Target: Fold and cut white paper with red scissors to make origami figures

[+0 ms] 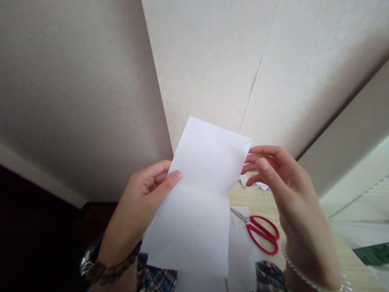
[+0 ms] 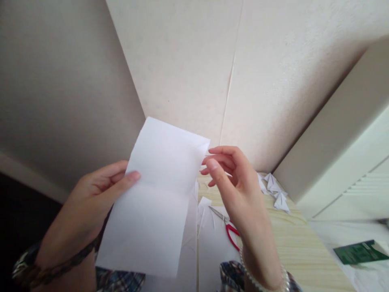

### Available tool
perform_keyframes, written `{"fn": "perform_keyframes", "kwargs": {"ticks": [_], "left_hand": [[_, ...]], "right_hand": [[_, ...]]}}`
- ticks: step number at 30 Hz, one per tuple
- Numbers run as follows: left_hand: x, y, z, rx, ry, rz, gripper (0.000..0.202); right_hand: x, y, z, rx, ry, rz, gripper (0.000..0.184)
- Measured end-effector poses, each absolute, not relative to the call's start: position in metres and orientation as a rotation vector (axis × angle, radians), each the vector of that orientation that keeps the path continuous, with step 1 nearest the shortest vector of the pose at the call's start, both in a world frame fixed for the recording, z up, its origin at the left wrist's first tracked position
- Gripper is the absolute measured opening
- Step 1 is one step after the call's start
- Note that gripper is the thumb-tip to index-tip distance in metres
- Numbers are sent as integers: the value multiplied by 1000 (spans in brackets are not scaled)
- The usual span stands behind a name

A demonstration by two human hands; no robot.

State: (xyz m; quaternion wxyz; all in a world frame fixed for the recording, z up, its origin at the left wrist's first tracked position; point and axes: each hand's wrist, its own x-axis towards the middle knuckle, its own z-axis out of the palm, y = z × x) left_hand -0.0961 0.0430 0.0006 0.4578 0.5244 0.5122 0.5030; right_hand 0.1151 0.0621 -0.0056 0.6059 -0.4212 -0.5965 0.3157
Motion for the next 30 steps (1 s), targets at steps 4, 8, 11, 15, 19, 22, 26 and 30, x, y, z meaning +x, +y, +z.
{"fn": "perform_keyframes", "kwargs": {"ticks": [4,8,11,15,19,22,26,30], "left_hand": [[-98,45,-6,1277,1182,1342,17],[-99,46,-9,1287,1123,1327,22],[-100,46,-8,1293,1105,1263,26],[-100,45,-5,1317,1147,1151,27],[-97,44,-2,1332,1160,1080,29],[-94,44,-1,1334,1145,1065,28],[-93,45,0,1343,1128,1064,25],[-93,44,0,1379,1177,1010,22]], "right_hand": [[114,68,-8,-955,-1480,948,16],[110,69,-7,-950,-1510,985,11],[109,67,-7,-955,-1517,959,13],[109,65,-9,-983,-1504,869,10],[108,65,-10,-996,-1541,847,10],[106,66,-11,-1005,-1554,821,10],[105,66,-11,-1015,-1553,742,12],[101,63,-11,-1068,-1518,613,10]]}}
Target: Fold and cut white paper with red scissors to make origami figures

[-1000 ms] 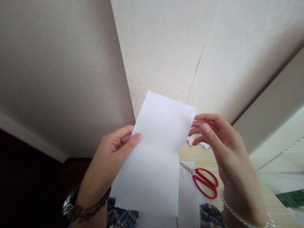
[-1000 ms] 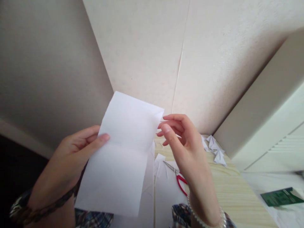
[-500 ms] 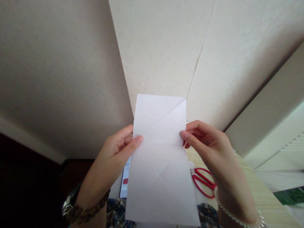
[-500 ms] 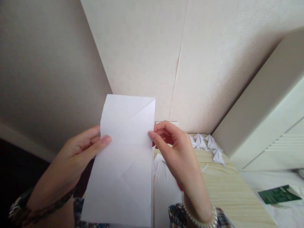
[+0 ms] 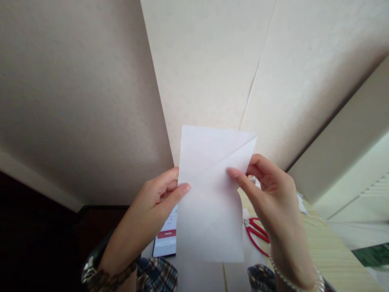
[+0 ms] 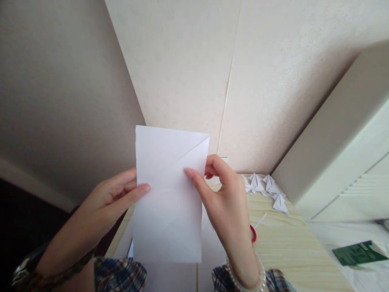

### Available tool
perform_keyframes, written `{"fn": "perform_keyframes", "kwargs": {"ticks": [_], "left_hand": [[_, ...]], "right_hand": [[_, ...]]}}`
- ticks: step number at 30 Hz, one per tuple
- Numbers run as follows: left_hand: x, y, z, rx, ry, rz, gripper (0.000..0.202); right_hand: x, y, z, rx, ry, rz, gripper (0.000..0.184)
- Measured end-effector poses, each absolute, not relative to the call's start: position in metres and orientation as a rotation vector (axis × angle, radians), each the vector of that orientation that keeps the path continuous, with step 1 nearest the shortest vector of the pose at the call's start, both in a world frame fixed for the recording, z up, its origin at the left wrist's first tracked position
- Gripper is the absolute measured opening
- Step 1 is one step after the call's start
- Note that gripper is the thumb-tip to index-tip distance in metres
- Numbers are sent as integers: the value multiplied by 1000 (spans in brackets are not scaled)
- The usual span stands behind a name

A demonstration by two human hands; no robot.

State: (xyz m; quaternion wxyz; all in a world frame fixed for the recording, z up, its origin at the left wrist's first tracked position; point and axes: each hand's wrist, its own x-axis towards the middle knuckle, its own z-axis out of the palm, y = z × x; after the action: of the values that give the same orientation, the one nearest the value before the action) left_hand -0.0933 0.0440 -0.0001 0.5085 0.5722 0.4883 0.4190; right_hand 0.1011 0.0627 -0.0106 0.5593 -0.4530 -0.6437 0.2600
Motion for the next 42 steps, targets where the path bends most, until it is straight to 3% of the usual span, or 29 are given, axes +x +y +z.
{"fn": "perform_keyframes", "kwargs": {"ticks": [6,13,18,23,31,42], "left_hand": [[-93,41,0,1475,1183,954,21],[-89,40,1,1431,1125,935,24],[-86,37,2,1323,1186,990,29],[-86,36,2,1291,1256,1084,26],[-89,40,0,1318,1124,1202,32],[-87,43,0,1267,932,1148,44]], "right_hand": [[93,60,-10,-990,-1393,701,21],[94,58,-10,-963,-1337,728,20],[95,57,-15,-965,-1456,479,19],[93,55,-13,-907,-1816,179,42],[90,62,-11,-793,-2249,70,55],[81,64,-19,-913,-2335,2,65]]}}
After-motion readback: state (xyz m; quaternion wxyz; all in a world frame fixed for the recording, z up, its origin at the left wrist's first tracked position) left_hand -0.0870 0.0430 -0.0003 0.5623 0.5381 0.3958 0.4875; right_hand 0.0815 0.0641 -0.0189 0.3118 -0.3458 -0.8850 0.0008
